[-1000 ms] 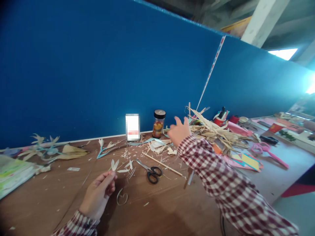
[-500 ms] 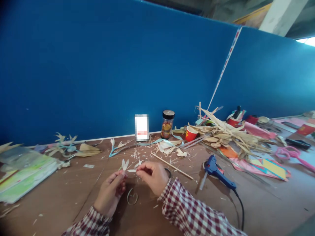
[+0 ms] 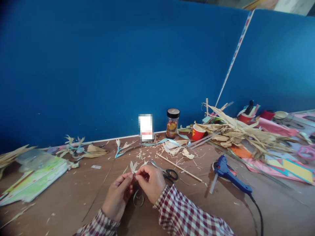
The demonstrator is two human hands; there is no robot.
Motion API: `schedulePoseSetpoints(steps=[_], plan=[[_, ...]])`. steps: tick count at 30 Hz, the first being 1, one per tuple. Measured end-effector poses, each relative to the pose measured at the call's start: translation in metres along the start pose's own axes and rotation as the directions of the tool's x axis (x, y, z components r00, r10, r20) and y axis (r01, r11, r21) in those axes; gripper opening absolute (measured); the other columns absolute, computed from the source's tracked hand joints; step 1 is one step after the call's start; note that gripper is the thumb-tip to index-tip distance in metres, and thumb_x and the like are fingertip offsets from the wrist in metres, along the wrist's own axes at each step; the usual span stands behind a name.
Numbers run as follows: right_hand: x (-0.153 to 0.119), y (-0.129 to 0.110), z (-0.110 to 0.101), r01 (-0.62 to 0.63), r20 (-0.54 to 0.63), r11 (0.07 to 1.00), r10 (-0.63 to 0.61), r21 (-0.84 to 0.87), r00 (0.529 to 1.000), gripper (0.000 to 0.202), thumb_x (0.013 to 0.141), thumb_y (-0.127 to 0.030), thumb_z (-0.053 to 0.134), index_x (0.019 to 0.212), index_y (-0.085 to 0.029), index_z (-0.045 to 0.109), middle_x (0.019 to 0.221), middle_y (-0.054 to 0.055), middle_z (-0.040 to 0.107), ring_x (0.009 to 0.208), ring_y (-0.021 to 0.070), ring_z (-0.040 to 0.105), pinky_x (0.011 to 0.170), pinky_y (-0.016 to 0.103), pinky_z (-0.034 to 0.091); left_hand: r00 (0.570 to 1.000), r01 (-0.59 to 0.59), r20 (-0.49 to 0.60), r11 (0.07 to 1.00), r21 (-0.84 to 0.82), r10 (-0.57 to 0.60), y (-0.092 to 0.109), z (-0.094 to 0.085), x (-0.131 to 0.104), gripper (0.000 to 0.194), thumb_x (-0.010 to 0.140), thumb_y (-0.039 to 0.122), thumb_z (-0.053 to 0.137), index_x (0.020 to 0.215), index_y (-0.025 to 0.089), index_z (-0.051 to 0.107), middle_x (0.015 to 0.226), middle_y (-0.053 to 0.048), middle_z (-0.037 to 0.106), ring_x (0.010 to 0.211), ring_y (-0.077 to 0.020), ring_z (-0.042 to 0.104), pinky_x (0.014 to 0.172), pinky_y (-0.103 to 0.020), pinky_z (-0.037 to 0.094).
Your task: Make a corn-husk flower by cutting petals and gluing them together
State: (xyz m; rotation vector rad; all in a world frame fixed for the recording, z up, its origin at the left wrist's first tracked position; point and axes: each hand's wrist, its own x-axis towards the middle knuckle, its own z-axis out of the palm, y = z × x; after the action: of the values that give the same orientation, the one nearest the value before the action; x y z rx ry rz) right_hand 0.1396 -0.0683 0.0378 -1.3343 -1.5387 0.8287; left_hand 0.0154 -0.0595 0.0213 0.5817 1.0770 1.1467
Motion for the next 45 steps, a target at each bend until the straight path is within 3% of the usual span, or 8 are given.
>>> schedulePoseSetpoints(steps=[18, 45], plan=[[-0.003, 0.0064, 0.0045, -0.012, 0.004, 0.994, 0.012, -0.111, 1.0, 0.01, 0.076, -0.023, 0.051, 0.079, -0.018, 0.06, 0.069, 0.001, 0.062, 0.061, 0.0128, 0.055, 0.056, 0.023, 0.042, 1.0, 0.015, 0.006, 1.0, -0.017, -0.015, -0.0003, 0.0, -0.0005, 0.023, 0.055, 0.026, 0.073, 0.072, 0.013, 0.064, 0.053, 0.004, 0.055, 0.043, -0.0027, 0.044, 0.04, -0.013, 0.037], [-0.0046, 0.0062, 0.0091, -0.043, 0.011, 0.994, 0.044, -0.096, 0.999, 0.008, 0.077, -0.023, 0.05, 0.078, -0.019, 0.057, 0.06, -0.003, 0.058, 0.053, 0.0091, 0.051, 0.051, 0.018, 0.036, 0.998, 0.056, 0.003, 0.994, -0.092, -0.056, 0.0002, -0.0012, 0.0008, 0.022, 0.055, 0.023, 0.074, 0.072, 0.013, 0.066, 0.054, 0.003, 0.056, 0.042, -0.002, 0.044, 0.039, -0.011, 0.039]])
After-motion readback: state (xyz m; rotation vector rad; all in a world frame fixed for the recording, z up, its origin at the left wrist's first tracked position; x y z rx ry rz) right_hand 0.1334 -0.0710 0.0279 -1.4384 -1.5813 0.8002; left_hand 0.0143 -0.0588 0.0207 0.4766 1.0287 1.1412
